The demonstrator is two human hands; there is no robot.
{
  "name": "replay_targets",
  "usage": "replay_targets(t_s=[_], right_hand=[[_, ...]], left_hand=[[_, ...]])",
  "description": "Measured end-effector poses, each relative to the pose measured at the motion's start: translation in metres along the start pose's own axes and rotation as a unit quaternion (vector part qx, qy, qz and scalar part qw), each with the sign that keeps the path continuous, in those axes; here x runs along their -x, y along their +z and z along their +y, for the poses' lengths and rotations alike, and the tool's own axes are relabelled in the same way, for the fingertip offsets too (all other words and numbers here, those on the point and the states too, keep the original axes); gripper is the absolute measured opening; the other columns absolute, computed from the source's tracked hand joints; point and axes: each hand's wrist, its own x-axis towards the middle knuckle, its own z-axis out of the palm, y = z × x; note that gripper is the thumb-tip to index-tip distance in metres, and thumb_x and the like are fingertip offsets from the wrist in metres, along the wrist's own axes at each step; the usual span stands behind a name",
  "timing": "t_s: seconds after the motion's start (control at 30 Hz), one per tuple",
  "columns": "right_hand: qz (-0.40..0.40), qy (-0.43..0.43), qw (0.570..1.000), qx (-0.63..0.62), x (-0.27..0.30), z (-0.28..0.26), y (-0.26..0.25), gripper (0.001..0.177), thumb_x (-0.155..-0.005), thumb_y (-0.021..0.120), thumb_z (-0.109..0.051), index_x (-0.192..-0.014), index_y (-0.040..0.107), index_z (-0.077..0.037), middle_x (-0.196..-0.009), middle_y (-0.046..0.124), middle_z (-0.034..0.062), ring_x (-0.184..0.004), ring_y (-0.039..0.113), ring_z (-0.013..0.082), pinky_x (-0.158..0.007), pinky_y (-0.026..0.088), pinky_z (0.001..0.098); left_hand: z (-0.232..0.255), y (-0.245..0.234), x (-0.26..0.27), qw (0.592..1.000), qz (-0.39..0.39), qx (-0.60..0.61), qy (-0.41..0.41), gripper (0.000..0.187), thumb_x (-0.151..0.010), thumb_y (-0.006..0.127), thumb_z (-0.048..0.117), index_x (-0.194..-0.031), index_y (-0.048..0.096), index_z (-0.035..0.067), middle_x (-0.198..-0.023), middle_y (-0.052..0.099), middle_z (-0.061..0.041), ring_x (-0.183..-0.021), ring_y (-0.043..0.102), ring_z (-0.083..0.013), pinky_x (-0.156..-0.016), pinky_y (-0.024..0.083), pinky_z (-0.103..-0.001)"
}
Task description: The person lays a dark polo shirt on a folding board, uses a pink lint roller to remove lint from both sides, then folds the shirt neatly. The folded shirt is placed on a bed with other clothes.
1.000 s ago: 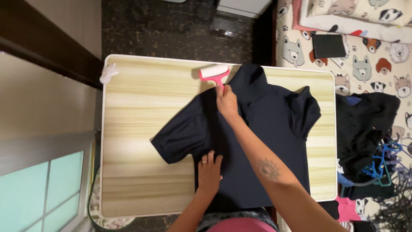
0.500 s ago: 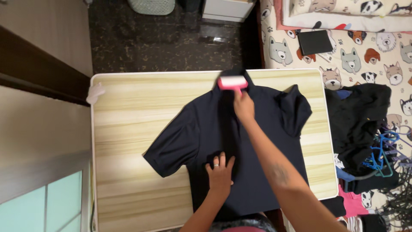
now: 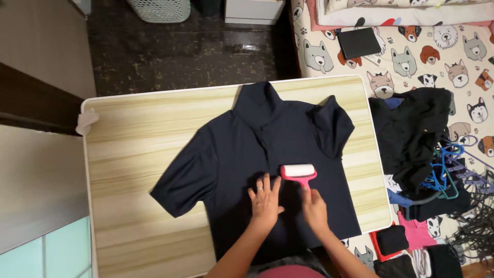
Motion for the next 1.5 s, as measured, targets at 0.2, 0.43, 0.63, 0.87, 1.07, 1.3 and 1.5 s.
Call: replay_targets(t_s=[0.2,0.43,0.63,0.87,1.07,1.3,1.5], right_hand=[[0.019,-0.094,0.995,0.012,-0.157,-0.056,0.047,0.046,-0.105,0.045,-0.046,-0.106,0.060,-0.002,-0.090,0.067,0.0332,-0.087,0.063,0.0556,-0.071,0.048,0.0612],[0.081,-0.210,0.973,-0.056,-0.222,-0.118,0.020,0.047,-0.107,0.046,-0.044,-0.106,0.061,0.001,-0.083,0.068,0.0287,-0.080,0.064,0.0523,-0.067,0.049,0.0572],[-0.037,-0.088,0.995,-0.015,-0.045,-0.011,-0.060,0.040,-0.103,0.052,-0.038,-0.094,0.062,-0.001,-0.079,0.067,0.0279,-0.079,0.071,0.0455,-0.064,0.052,0.0493],[-0.099,-0.120,0.987,0.031,-0.091,-0.028,0.002,0.041,-0.103,0.049,-0.040,-0.098,0.059,-0.001,-0.078,0.067,0.0322,-0.078,0.067,0.0525,-0.064,0.052,0.0606],[-0.027,-0.184,0.981,-0.060,-0.177,-0.100,0.036,0.044,-0.107,0.050,-0.042,-0.093,0.059,0.000,-0.079,0.067,0.0295,-0.079,0.066,0.0510,-0.065,0.050,0.0542],[0.073,-0.164,0.962,-0.204,-0.115,0.000,-0.071,0.040,-0.089,0.078,-0.040,-0.091,0.068,-0.002,-0.076,0.066,0.0102,-0.072,0.058,0.0120,-0.065,0.051,0.0367],[0.185,-0.105,0.971,-0.104,-0.240,0.075,-0.105,0.039,-0.085,0.084,-0.035,-0.082,0.062,-0.003,-0.071,0.064,0.0140,-0.065,0.060,0.0324,-0.066,0.048,0.0433]], left_hand=[[0.022,0.000,-0.008,0.995,-0.069,-0.044,-0.054,0.115,-0.064,0.097,0.028,-0.157,0.029,0.030,-0.163,0.021,-0.010,-0.145,0.025,-0.0355,-0.108,0.031,-0.071],[0.034,0.009,-0.013,0.991,-0.046,-0.084,-0.097,0.106,-0.068,0.092,0.014,-0.155,0.032,0.030,-0.161,0.021,-0.009,-0.145,0.026,-0.0356,-0.109,0.031,-0.070],[0.048,0.046,-0.026,0.988,-0.008,-0.093,-0.124,0.094,-0.075,0.084,0.006,-0.151,0.033,0.026,-0.160,0.022,-0.009,-0.144,0.027,-0.0366,-0.104,0.035,-0.072],[0.055,0.036,-0.025,0.985,-0.061,-0.055,-0.152,0.107,-0.067,0.089,0.002,-0.153,0.030,0.026,-0.161,0.018,-0.008,-0.146,0.023,-0.0365,-0.110,0.036,-0.069],[0.070,0.009,-0.018,0.982,-0.088,-0.040,-0.165,0.109,-0.066,0.093,0.009,-0.152,0.029,0.024,-0.160,0.017,-0.009,-0.147,0.022,-0.0366,-0.112,0.035,-0.067],[0.082,0.001,-0.042,0.996,0.004,-0.019,-0.089,0.081,-0.073,0.089,0.018,-0.141,0.045,0.013,-0.146,0.037,-0.012,-0.137,0.038,-0.0338,-0.109,0.038,-0.055],[0.128,0.015,-0.079,0.999,0.043,0.001,0.025,0.072,-0.075,0.088,0.019,-0.136,0.051,0.011,-0.146,0.039,-0.015,-0.134,0.041,-0.0363,-0.107,0.039,-0.050]])
